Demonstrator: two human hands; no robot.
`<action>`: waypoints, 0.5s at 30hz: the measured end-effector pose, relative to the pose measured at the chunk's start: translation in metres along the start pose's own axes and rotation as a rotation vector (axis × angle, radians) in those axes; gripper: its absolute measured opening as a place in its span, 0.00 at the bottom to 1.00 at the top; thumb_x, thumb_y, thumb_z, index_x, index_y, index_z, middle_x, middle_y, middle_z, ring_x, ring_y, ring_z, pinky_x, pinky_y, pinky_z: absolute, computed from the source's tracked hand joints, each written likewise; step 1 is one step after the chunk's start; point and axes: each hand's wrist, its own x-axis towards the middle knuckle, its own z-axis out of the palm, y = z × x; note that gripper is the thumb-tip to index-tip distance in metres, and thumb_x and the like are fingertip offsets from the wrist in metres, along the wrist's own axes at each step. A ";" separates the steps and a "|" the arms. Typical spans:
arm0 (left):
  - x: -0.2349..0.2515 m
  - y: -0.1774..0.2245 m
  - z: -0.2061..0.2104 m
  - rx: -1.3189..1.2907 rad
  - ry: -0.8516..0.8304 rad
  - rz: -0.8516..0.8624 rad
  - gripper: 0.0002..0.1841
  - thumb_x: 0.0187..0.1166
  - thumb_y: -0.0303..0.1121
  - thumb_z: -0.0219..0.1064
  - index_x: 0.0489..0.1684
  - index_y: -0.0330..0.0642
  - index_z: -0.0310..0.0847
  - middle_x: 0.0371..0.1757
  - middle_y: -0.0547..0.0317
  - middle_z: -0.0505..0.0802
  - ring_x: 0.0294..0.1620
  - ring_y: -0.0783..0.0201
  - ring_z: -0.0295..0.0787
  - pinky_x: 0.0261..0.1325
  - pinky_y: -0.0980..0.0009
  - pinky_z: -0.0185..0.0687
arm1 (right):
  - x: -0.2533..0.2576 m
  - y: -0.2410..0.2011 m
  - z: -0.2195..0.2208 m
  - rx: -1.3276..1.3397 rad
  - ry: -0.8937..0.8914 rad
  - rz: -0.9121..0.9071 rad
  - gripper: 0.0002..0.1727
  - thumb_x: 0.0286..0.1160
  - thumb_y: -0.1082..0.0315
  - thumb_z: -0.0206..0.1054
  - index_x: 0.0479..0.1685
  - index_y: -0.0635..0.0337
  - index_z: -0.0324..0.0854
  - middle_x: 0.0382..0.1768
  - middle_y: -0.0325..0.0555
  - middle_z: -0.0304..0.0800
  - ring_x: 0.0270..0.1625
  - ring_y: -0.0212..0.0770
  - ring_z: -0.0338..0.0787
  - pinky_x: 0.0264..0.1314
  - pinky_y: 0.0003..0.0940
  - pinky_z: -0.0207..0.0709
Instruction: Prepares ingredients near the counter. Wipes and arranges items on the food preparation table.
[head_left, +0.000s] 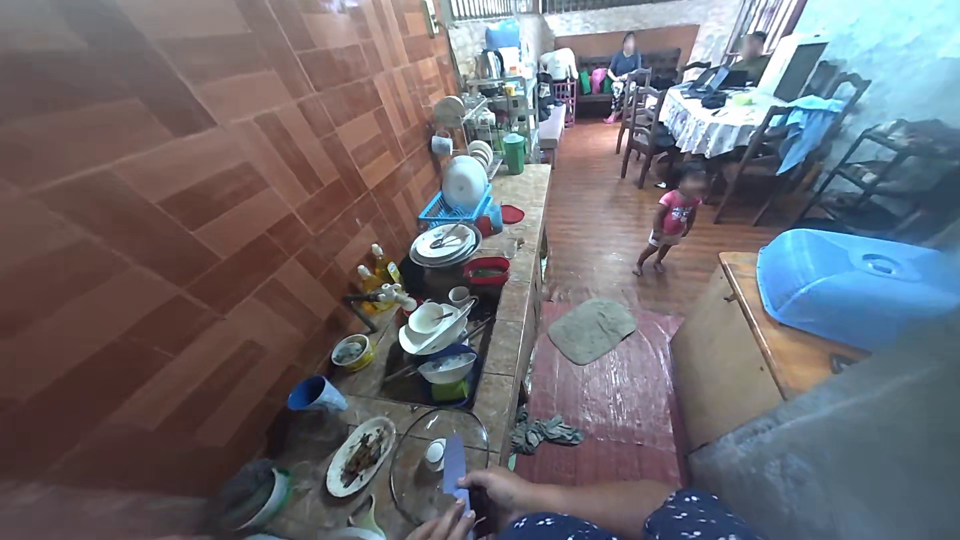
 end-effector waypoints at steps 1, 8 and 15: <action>-0.001 -0.001 -0.001 0.002 0.011 0.001 0.13 0.84 0.31 0.63 0.59 0.50 0.92 0.62 0.53 0.95 0.59 0.55 0.91 0.67 0.61 0.82 | 0.001 -0.001 0.001 0.005 -0.017 0.010 0.20 0.92 0.51 0.50 0.43 0.55 0.79 0.27 0.40 0.87 0.29 0.36 0.88 0.36 0.36 0.85; -0.016 -0.016 -0.014 -0.114 0.278 -0.207 0.12 0.87 0.35 0.62 0.59 0.53 0.91 0.62 0.61 0.95 0.65 0.64 0.90 0.72 0.66 0.82 | 0.007 -0.014 0.010 -0.290 -0.402 -0.041 0.34 0.93 0.42 0.37 0.39 0.56 0.84 0.31 0.40 0.93 0.34 0.36 0.92 0.40 0.35 0.88; -0.059 0.009 -0.094 -0.317 0.777 -0.593 0.14 0.87 0.30 0.63 0.67 0.45 0.83 0.66 0.59 0.93 0.69 0.58 0.89 0.74 0.60 0.85 | 0.042 -0.083 0.035 -1.074 -0.603 -0.232 0.20 0.89 0.62 0.56 0.37 0.68 0.86 0.30 0.41 0.93 0.36 0.33 0.93 0.50 0.37 0.90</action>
